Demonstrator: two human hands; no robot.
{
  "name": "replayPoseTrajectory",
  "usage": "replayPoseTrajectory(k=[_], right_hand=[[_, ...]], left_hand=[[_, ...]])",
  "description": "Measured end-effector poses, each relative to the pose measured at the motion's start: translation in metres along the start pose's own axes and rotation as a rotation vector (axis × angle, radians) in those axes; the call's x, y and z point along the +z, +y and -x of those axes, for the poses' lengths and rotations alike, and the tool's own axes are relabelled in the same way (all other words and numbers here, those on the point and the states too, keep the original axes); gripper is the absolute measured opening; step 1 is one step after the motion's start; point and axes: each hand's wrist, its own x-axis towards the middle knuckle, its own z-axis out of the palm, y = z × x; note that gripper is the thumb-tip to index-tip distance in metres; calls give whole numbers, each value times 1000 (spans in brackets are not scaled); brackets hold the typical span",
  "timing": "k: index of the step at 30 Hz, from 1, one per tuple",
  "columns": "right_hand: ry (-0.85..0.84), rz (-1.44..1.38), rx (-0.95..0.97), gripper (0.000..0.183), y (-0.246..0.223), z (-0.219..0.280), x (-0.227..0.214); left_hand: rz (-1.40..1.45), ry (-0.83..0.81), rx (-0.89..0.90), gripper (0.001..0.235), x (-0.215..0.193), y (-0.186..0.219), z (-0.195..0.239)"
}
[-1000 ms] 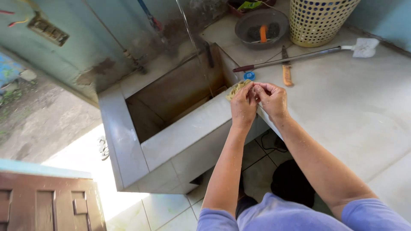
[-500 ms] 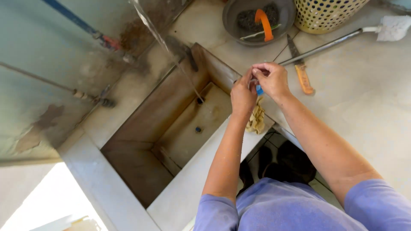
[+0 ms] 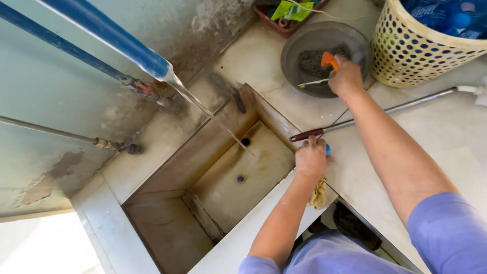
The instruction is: The person is cleaning caps, filling plastic water containers, and removing labels from large water bottles at a refill station.
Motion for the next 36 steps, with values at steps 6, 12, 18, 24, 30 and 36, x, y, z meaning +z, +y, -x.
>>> replayPoseTrajectory(k=[6, 12, 18, 24, 30, 36], right_hand=[[-48, 9, -21, 39, -83, -12, -30], [-160, 123, -120, 36, -57, -4, -2], [-86, 164, -211, 32, -110, 35, -38], [-529, -426, -49, 32, -247, 150, -51], [-240, -649, -359, 26, -278, 171, -27], [-387, -443, -302, 24, -301, 166, -27]], left_hand=[[181, 76, 40, 56, -37, -8, 6], [1413, 261, -391, 39, -48, -102, -2], [2306, 391, -483, 50, -47, -192, 20], [2439, 573, -490, 62, -32, -191, 25], [2456, 716, -402, 51, -11, -228, 42], [2413, 605, -666, 52, -2, -241, 45]])
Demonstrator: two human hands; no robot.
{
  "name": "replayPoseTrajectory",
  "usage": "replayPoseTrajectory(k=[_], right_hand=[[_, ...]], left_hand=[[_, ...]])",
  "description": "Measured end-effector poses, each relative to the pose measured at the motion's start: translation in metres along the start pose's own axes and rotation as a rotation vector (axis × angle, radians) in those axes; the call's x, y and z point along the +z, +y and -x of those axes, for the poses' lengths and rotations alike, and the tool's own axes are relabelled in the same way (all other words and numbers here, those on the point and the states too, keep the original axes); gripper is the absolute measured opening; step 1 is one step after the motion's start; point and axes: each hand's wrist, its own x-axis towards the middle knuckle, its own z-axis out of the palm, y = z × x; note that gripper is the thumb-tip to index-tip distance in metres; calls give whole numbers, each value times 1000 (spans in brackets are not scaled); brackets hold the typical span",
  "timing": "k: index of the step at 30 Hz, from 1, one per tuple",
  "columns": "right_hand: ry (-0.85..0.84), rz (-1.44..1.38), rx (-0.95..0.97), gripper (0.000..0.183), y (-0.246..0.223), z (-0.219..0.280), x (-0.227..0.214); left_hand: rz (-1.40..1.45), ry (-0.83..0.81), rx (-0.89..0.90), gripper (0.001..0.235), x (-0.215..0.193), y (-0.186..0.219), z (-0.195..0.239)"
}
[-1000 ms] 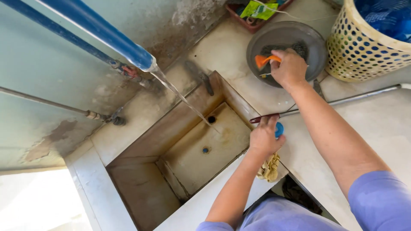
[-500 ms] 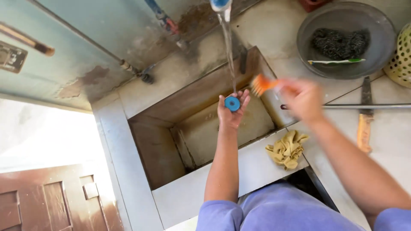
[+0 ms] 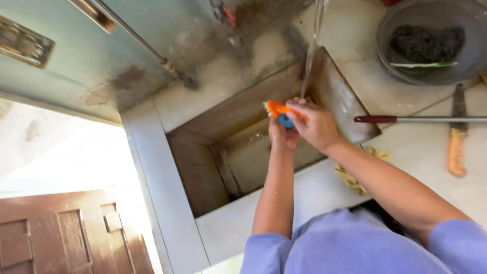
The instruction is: The person is cleaning caps, filling plastic water containers, and removing labels from large water bottles at a refill station.
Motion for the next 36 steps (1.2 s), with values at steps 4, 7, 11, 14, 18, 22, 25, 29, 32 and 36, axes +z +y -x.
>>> replayPoseTrajectory(k=[4, 7, 11, 14, 18, 22, 25, 29, 32, 36], right_hand=[[-22, -39, -92, 24, -7, -7, 11], [37, -27, -168, 23, -27, -14, 18], [46, -9, -151, 25, -41, -23, 21], [-12, 28, -150, 22, -25, -6, 11], [12, 60, -5, 24, -32, -7, 14], [91, -96, -145, 23, -40, -10, 15], [45, -82, -63, 24, -37, 9, 4], [64, -74, -32, 25, -38, 24, -7], [107, -30, 5, 26, -40, 0, -4], [175, -106, -108, 23, -34, 5, -10]], left_hand=[[21, -299, 232, 70, 24, 59, 3], [-22, -176, 206, 76, 31, 59, 16], [115, -158, 177, 70, 18, 63, -6], [86, -117, 217, 75, -8, 83, -21], [-192, 260, 113, 70, -37, 52, -43], [8, 90, 84, 46, -15, 26, -36], [-5, 187, 96, 47, 10, 53, -11], [-18, 165, 97, 60, -1, 51, -17], [20, -102, -13, 64, 5, 28, -16], [-4, -225, 36, 65, 13, 45, -13]])
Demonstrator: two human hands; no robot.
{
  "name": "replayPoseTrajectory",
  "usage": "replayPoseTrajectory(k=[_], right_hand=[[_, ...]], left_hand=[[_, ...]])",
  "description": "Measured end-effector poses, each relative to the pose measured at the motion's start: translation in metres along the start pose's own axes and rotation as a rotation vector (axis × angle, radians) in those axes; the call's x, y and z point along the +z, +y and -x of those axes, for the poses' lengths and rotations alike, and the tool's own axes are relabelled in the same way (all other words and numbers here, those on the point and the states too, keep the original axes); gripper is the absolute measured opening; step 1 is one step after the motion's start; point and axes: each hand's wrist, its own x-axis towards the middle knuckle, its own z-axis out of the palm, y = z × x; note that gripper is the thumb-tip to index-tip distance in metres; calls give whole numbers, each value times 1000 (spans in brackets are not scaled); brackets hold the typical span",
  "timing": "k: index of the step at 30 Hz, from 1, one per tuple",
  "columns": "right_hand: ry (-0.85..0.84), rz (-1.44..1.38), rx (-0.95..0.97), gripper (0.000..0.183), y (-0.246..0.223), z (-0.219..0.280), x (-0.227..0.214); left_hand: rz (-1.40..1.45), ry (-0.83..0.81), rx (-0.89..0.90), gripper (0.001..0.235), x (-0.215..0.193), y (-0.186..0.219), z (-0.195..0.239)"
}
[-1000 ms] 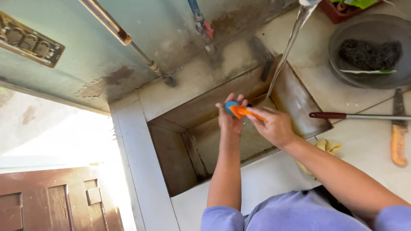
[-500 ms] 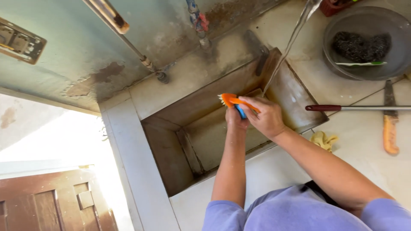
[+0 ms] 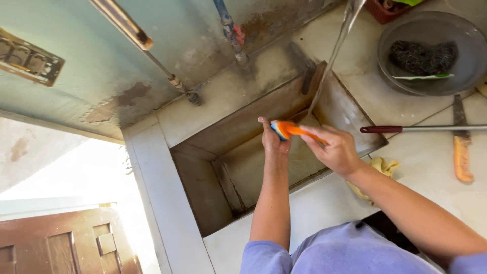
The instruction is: The person is cleaning caps, filling plastic water containers, and removing labels from large water bottles at a refill station.
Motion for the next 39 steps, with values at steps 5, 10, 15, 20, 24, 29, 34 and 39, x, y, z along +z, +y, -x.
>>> replayPoseTrajectory(k=[5, 10, 15, 20, 24, 29, 34, 39], right_hand=[[-97, 52, 84, 25, 10, 18, -13], [45, 23, 59, 25, 22, 2, 6], [-125, 33, 216, 27, 12, 13, -9], [-21, 172, -3, 24, 5, -4, 1], [11, 162, -67, 26, 7, -1, -2], [-123, 314, -97, 29, 16, 14, -21], [-21, 252, -206, 28, 18, -1, -7], [-136, 202, -147, 29, 38, 11, -25]], left_hand=[[187, 39, 37, 46, -8, 8, 1], [-23, 46, -134, 46, 43, -5, 24], [104, -95, -96, 58, 30, 5, 18], [-115, 153, -3, 104, 73, -16, 49], [-34, 214, 38, 102, 75, -3, 40], [153, 151, 17, 101, 54, 6, 38], [86, 194, -82, 102, 79, -17, 42], [282, 308, -9, 92, 18, -3, -1]])
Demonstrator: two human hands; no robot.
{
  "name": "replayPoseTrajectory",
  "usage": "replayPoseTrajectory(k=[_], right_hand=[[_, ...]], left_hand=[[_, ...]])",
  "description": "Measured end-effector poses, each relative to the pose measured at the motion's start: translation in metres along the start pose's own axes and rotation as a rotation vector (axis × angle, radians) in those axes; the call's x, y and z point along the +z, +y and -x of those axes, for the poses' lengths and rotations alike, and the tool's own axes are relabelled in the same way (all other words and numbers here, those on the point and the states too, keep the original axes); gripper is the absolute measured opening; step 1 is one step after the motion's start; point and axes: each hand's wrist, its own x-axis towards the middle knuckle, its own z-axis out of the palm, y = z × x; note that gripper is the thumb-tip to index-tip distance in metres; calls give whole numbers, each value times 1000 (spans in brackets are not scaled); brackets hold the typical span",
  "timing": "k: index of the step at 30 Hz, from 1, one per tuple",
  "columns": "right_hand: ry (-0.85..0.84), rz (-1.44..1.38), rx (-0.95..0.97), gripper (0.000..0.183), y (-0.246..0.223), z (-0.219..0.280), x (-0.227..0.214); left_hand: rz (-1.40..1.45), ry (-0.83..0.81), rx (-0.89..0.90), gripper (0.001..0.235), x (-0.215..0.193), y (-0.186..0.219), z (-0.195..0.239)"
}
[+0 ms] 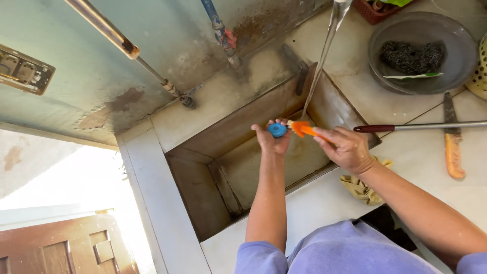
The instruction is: The person is cleaning caps, filling plastic water containers, and removing labels from large water bottles at a refill station.
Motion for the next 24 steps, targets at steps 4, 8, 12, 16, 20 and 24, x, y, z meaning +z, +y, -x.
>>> replayPoseTrajectory(k=[4, 8, 12, 16, 20, 24], right_hand=[[54, 38, 64, 29, -5, 3, 0], [128, 10, -39, 28, 17, 1, 2], [96, 160, 153, 26, 11, 7, -10], [92, -5, 164, 29, 15, 9, -14], [201, -43, 198, 29, 6, 14, -20], [151, -155, 275, 30, 10, 22, -10]], left_hand=[[-21, -167, -210, 73, -10, -24, -8], [40, -59, -215, 58, -2, -31, -13], [-54, -84, -206, 51, -9, -33, -30], [-68, -84, -205, 47, 3, -45, -24], [-23, -143, -269, 53, 8, -59, -24], [-140, -156, -189, 49, 6, -60, -17]])
